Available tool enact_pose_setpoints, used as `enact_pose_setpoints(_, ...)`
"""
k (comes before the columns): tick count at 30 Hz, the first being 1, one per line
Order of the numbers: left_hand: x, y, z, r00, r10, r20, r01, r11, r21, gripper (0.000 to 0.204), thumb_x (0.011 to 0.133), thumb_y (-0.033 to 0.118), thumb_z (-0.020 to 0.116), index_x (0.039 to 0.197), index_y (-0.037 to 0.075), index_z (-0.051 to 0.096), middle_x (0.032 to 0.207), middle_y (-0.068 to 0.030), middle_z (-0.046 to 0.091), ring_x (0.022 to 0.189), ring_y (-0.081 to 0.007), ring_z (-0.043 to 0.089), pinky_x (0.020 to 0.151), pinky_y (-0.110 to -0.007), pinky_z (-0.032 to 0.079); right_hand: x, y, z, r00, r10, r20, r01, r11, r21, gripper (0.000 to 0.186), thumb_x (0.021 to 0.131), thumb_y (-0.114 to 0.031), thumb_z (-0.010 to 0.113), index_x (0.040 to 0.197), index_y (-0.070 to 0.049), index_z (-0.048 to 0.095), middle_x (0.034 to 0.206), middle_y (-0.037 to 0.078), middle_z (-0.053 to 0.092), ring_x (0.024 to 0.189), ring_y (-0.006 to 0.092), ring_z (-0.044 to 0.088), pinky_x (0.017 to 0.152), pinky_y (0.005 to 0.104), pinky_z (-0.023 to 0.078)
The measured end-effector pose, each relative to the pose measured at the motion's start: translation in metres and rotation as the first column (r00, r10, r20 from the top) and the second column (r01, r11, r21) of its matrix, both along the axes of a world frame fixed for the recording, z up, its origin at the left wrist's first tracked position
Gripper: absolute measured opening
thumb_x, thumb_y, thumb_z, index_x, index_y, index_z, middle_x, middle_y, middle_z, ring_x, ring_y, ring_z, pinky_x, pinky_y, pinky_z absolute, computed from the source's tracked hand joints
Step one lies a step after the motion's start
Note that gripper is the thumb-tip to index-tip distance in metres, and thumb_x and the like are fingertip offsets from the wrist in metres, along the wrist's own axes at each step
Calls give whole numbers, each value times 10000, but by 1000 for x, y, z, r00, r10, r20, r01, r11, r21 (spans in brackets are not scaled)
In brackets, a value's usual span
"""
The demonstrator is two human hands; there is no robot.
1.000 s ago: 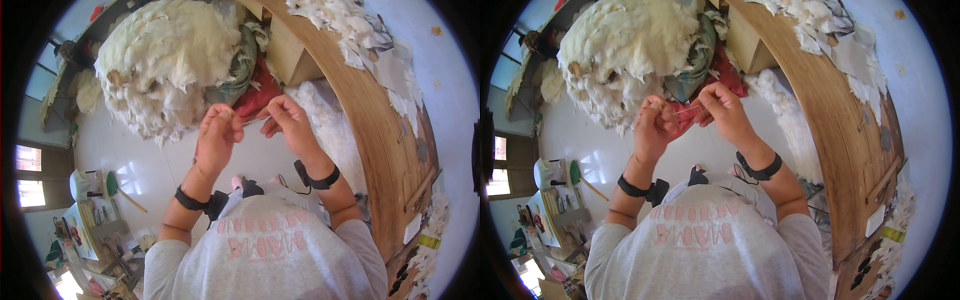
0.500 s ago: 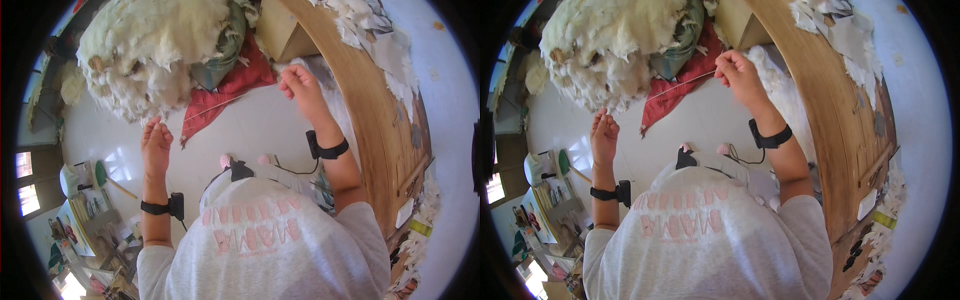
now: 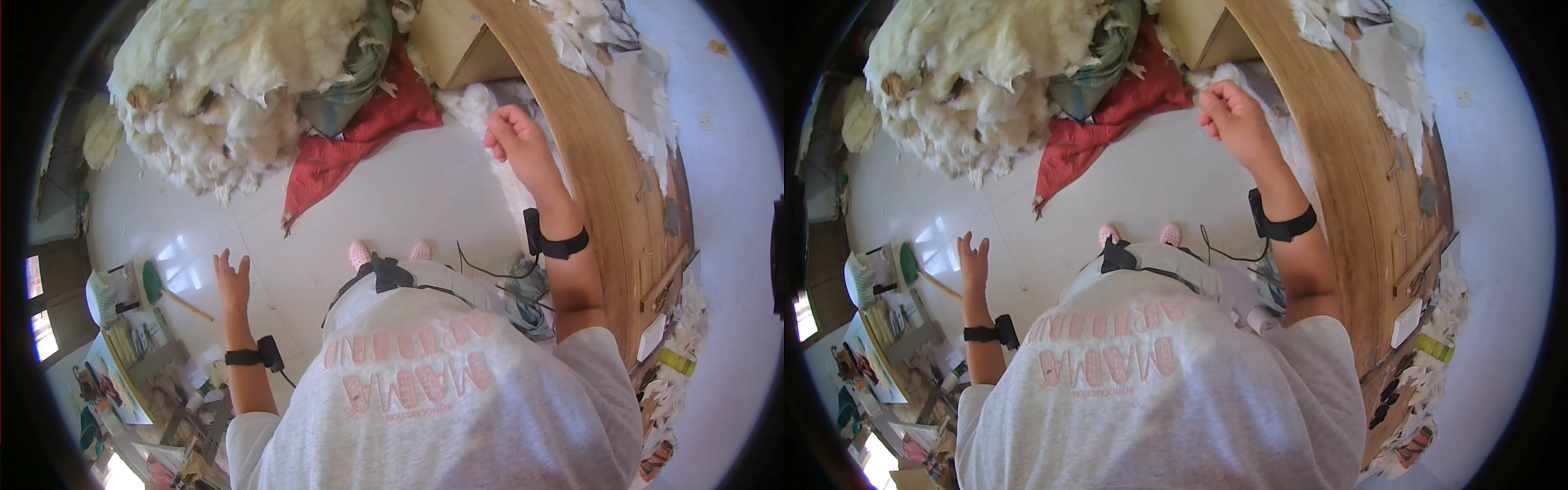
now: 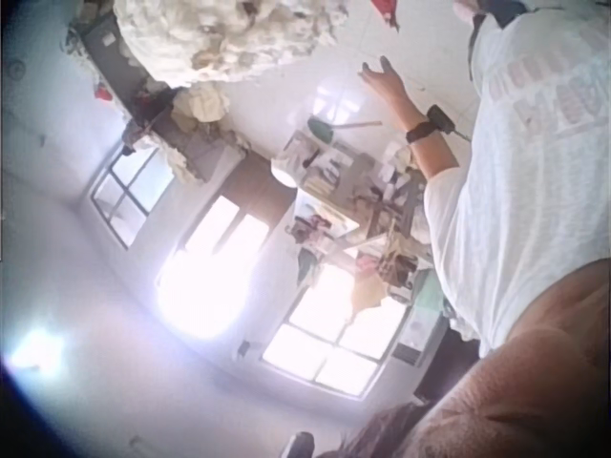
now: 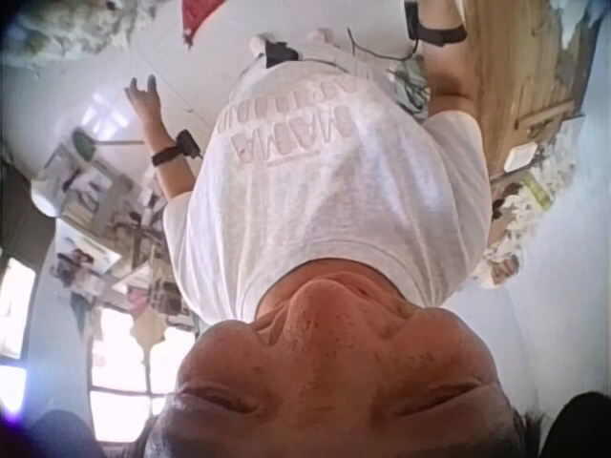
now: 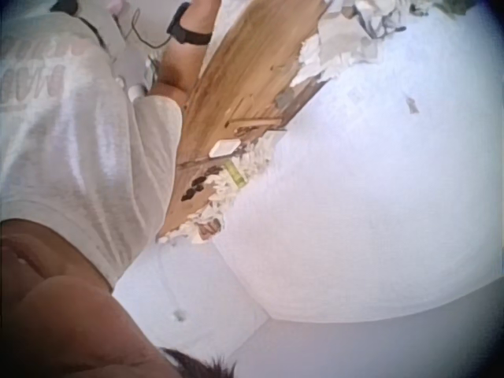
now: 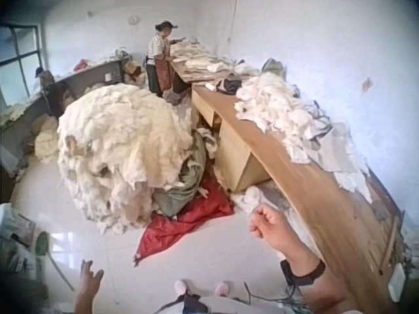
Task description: Threading a needle and organizing white sheepskin pieces in a workshop.
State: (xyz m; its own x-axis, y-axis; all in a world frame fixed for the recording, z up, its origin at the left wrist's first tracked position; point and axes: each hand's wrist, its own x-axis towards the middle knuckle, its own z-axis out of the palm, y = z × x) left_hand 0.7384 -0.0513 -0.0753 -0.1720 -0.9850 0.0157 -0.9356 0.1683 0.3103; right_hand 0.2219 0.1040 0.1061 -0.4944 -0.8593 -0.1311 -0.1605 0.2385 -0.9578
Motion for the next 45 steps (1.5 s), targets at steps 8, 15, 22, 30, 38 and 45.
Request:
enact_pose_setpoints(8,-126,27,42,774,-379,-507,410,911,-56,605,748,-131,496,1294,107,387,1216,-100,481,958,-210,550,757,-273,473,52,-11,1,953,247,-175,-228,966,118,145,894,-185,489,844,-51,512,669,2,553,545,60,455,514,202,388)
enact_pose_setpoints(15,-256,88,128,189,227,-955,923,291,252,551,804,7,526,1307,39,302,898,-58,556,863,-127,545,716,-268,458,122,0,-8,864,439,-247,-417,898,140,126,855,-144,519,859,-19,514,679,122,594,603,233,601,549,319,457)
enact_pose_setpoints(22,-237,81,103,310,259,-915,935,90,343,292,849,137,514,1116,41,445,775,-9,531,612,-82,502,508,-214,406,129,0,-7,936,348,-55,-339,931,135,123,884,-127,493,870,-6,509,700,90,614,524,120,544,501,258,446)
enact_pose_setpoints(30,-236,75,116,328,178,-928,872,321,370,669,803,18,470,1392,93,163,866,-45,512,664,-111,518,605,-233,433,140,-15,-9,954,298,-25,-297,954,24,95,865,-103,529,856,-8,521,767,94,606,544,138,549,512,268,453)
enact_pose_setpoints(38,-225,48,121,171,683,-710,938,107,329,429,893,147,476,1295,79,339,942,-36,531,721,-129,552,654,-250,451,149,-31,-10,791,186,-583,-320,938,-134,85,764,-79,636,793,-15,588,935,138,512,675,214,547,594,283,447)
enact_pose_setpoints(45,-235,36,107,203,584,-786,958,47,283,227,927,286,466,916,76,550,648,11,480,567,-81,453,548,-227,392,146,-32,-23,970,156,185,-116,971,-210,62,852,-86,559,834,-27,551,938,115,552,607,102,503,504,220,415)
